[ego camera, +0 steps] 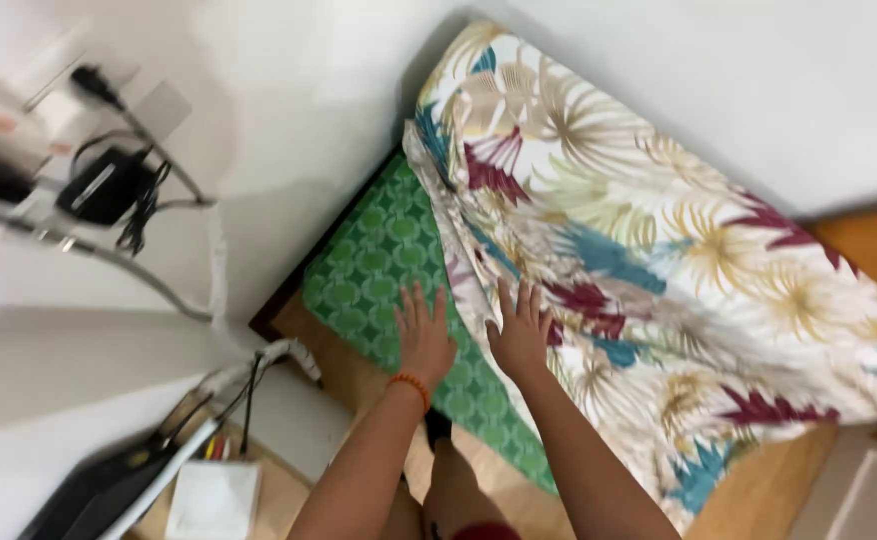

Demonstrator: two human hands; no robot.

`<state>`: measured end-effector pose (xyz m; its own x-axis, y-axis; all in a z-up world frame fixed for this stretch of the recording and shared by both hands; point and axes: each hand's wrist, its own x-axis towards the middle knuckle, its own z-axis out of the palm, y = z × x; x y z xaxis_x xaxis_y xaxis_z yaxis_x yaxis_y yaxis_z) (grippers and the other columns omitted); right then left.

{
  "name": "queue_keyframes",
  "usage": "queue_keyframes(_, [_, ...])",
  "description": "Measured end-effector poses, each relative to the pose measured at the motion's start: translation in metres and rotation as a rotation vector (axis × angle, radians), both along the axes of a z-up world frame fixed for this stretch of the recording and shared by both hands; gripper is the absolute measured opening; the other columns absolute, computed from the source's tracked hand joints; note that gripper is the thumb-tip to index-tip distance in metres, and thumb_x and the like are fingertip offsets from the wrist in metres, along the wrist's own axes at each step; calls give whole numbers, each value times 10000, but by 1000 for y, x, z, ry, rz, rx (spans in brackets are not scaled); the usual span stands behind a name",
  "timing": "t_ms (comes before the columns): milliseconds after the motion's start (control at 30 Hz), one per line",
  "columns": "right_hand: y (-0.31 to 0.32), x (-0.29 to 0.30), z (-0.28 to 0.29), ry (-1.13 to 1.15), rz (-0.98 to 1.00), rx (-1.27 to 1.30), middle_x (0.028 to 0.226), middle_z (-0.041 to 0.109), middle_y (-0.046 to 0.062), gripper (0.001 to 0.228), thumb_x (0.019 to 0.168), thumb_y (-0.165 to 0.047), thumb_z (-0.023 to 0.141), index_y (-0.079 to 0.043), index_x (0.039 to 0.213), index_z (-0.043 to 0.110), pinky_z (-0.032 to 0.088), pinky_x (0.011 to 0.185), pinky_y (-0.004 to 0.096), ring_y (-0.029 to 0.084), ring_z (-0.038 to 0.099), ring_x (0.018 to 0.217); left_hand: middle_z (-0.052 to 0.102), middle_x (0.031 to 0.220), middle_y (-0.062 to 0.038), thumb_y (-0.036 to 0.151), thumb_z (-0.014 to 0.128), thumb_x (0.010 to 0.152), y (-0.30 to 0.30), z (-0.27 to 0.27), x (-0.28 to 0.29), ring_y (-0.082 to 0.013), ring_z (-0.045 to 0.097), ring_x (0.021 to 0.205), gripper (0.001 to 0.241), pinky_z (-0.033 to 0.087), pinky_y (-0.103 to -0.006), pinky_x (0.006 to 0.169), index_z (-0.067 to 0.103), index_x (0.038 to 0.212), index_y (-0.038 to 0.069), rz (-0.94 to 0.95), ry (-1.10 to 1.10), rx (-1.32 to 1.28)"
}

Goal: The person picks up a crumpled floral-patterned sheet from a white table, unfolds it, and spreads it over a green patterned mattress. They smooth the sheet with their hands and tuck the edges under the mattress to secure it.

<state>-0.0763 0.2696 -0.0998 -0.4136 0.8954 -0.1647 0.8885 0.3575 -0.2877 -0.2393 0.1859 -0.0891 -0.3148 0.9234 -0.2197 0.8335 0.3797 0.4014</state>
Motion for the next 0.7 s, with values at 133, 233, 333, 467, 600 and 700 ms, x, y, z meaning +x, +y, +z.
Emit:
queue_keyframes(133, [50,-12,-29,-11,24,-12,1671,162,226,879,916,-368,657,-253,1628,156,123,1173,691,430,75,1556,32,1673,-264,265,748,878,31,-24,-11,-477,-24,1547,939,77,-606,1237,191,1616,106,-16,25,-150])
queue_keyframes(233, [86,-25,-55,-33,48,-5,1670,172,231,881,907,-352,656,-236,1630,166,132,1177,691,431,78,1559,5,1674,-266,281,721,917,55,-60,-20,-480,-38,1541,911,89,-610,1228,170,1619,96,-47,64,-241])
queue_keyframes(333, [120,-42,-85,-21,59,15,1670,187,231,870,907,-345,660,-226,1628,188,142,1177,696,436,88,1556,23,1670,-282,279,706,931,81,-107,-32,-489,-16,1535,868,107,-624,1218,197,1604,74,-89,113,-221])
queue_keyframes(467, [165,-65,-112,-18,78,92,1672,172,247,946,847,-327,737,-212,1630,219,139,1179,713,456,94,1555,202,1624,-308,217,723,856,123,-166,-53,-497,131,1516,817,171,-634,1197,350,1559,34,-117,160,11])
queue_keyframes(600, [221,-84,-118,-22,100,222,1707,121,263,966,850,-263,762,-224,1666,246,102,1213,700,476,56,1577,327,1568,-274,210,725,858,162,-217,-71,-471,256,1476,762,209,-627,1200,419,1531,25,-125,223,51])
queue_keyframes(700, [256,-92,-117,-109,95,363,1746,84,255,959,919,-238,772,-230,1708,227,50,1232,723,473,4,1602,394,1537,-224,227,728,865,193,-227,-75,-401,340,1436,726,237,-598,1208,451,1505,27,-172,180,31])
